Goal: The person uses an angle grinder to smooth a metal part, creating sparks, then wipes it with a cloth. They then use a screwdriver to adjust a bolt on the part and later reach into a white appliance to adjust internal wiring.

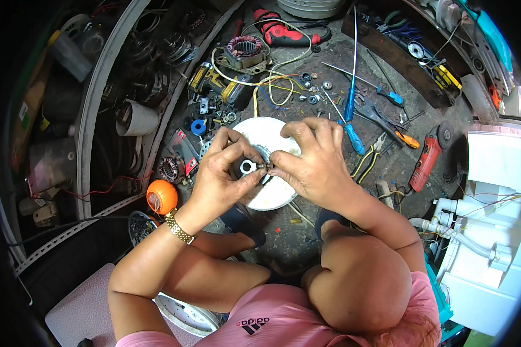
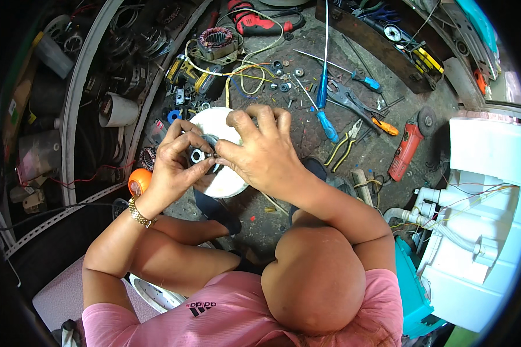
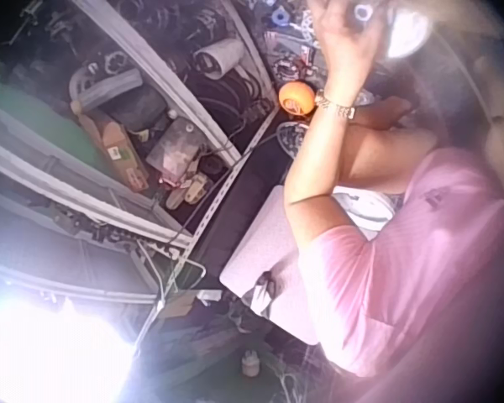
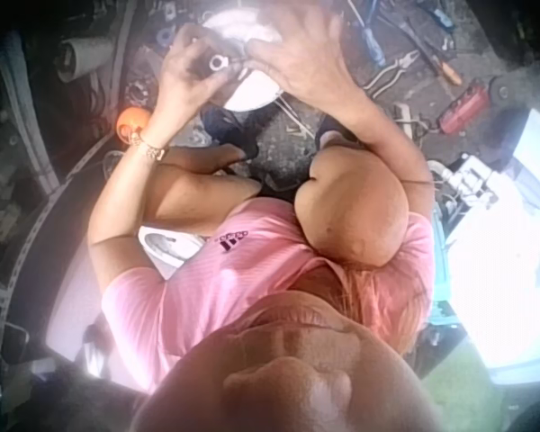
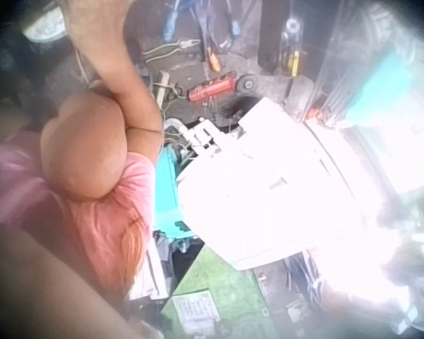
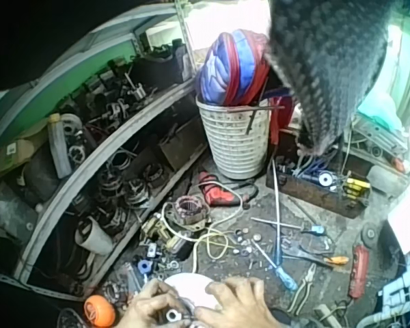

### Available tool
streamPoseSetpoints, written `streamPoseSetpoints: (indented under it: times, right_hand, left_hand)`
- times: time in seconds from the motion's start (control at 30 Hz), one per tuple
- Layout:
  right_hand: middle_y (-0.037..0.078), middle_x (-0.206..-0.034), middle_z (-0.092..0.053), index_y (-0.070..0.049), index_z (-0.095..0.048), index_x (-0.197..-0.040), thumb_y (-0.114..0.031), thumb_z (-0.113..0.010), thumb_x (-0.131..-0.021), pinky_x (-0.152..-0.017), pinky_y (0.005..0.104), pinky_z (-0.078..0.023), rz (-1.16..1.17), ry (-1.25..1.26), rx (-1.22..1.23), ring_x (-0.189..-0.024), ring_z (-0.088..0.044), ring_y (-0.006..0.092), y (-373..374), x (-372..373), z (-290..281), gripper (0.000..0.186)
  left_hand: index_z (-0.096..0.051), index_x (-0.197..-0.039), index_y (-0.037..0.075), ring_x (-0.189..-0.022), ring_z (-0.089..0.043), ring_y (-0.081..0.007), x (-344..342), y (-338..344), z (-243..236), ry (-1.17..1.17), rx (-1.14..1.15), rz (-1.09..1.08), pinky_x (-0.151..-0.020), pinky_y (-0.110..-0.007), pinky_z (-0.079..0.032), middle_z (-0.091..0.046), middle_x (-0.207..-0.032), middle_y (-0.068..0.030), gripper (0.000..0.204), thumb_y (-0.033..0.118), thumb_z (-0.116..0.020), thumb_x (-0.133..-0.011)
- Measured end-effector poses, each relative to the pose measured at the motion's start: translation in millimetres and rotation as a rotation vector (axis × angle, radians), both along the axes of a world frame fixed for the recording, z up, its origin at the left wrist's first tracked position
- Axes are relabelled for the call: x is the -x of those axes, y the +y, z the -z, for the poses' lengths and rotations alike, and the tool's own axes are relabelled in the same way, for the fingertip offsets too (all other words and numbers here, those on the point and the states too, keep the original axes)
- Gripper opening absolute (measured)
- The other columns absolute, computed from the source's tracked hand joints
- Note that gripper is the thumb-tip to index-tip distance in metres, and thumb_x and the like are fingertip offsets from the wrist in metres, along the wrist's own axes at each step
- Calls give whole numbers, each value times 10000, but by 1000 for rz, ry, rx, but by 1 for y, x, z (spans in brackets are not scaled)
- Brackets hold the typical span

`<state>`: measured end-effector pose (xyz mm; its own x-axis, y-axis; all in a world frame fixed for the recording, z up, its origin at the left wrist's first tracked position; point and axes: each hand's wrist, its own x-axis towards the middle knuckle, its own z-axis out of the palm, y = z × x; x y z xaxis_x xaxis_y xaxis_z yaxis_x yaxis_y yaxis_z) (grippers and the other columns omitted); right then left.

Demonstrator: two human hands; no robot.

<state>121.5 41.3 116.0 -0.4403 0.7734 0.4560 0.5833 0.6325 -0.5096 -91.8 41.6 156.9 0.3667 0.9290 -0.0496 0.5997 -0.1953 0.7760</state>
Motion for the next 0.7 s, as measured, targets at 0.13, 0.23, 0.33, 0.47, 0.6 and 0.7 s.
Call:
streamPoseSetpoints:
  times: [0.13,0.23,0.33,0.47,0.6,0.7]
  right_hand:
    - [65,-1093,-510,-190,-667,-892,-351,-691,-784,-829,481,-331,-7,-27,21,-1052,-479,286,1,0,1,195]
    - [63,-1066,-512,-195,-668,-889,-363,-676,-808,-814,476,-329,-4,-31,42,-1018,-474,285,0,1,0,187]
    - [57,-1043,-515,-196,-666,-882,-371,-673,-819,-799,474,-326,-22,-28,80,-988,-467,282,-2,1,3,186]
    - [52,-1025,-522,-189,-662,-879,-372,-677,-817,-789,468,-325,-26,-11,84,-969,-462,273,-1,1,3,193]
    - [53,-1021,-523,-175,-657,-893,-363,-681,-818,-785,462,-325,-5,-54,12,-969,-465,263,0,-2,-2,204]
    - [57,-1023,-522,-166,-650,-901,-347,-683,-821,-788,463,-324,-7,-57,-4,-971,-467,263,0,-1,3,201]
  left_hand:
    - [-675,-902,52,-942,-579,-252,-2,0,-5,36,5,-3,-796,-356,-491,-534,-993,-94,245,92,-815,-705]
    - [-676,-904,54,-939,-581,-254,-5,0,-9,71,26,-22,-788,-360,-494,-534,-994,-95,252,94,-819,-701]
    - [-676,-906,56,-934,-583,-254,-5,-1,-10,80,10,-8,-778,-358,-494,-534,-991,-96,252,98,-818,-702]
    - [-676,-910,53,-929,-582,-253,-4,0,-6,44,-24,6,-774,-352,-491,-535,-989,-96,251,102,-814,-705]
    - [-674,-919,45,-920,-583,-250,-4,1,-5,36,-6,4,-779,-346,-490,-537,-989,-91,255,103,-814,-714]
    - [-669,-919,39,-919,-584,-244,-5,-2,2,-14,13,-31,-782,-346,-493,-539,-985,-85,261,104,-824,-720]
